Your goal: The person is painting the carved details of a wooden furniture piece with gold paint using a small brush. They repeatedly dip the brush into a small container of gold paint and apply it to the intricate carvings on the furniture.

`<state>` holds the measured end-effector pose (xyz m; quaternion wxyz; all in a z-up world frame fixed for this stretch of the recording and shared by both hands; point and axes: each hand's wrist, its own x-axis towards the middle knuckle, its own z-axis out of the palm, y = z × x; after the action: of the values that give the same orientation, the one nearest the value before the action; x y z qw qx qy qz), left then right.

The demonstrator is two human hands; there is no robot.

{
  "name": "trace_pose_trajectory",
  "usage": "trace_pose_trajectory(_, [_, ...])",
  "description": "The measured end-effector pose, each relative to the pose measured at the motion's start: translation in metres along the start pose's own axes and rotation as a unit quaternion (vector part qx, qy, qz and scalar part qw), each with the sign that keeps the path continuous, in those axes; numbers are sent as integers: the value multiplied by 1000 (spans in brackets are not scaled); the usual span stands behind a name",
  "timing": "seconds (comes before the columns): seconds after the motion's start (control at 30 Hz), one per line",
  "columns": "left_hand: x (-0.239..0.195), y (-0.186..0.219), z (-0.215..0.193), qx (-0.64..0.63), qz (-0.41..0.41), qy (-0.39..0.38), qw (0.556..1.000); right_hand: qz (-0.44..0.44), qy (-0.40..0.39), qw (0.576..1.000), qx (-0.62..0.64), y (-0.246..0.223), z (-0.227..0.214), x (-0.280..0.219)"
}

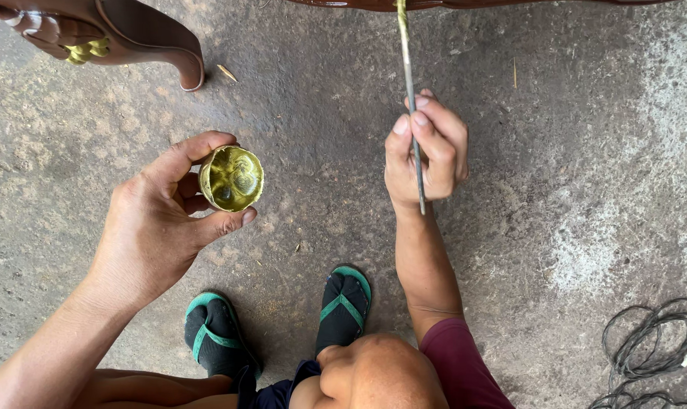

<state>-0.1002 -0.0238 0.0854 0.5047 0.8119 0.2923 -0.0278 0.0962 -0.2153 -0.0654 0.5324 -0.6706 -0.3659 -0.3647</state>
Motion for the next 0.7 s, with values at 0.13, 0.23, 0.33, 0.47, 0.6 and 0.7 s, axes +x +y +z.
trace_pose_trajectory(0.13, [-2, 8, -2, -1, -5, -1, 1000, 26, 17, 996, 87, 1, -9, 7])
trace_pose_trajectory(0.23, [-4, 9, -1, -12, 11, -2, 1000, 36, 8, 987, 158, 4, -35, 26])
trace_pose_trajectory(0.33, [-5, 8, -1, -1, 21, -7, 1000, 15, -81, 991, 103, 8, -59, 57])
trace_pose_trajectory(0.47, [-11, 5, 2, -11, 42, -16, 999, -16, -182, 983, 12, -1, -66, 91])
trace_pose_trajectory(0.6, [-15, 1, 6, -4, 37, -37, 999, -16, -208, 978, 7, -12, -57, 110])
trace_pose_trajectory(0.7, [-17, -3, 6, 5, 57, -30, 998, -28, -212, 977, -7, -15, -52, 114])
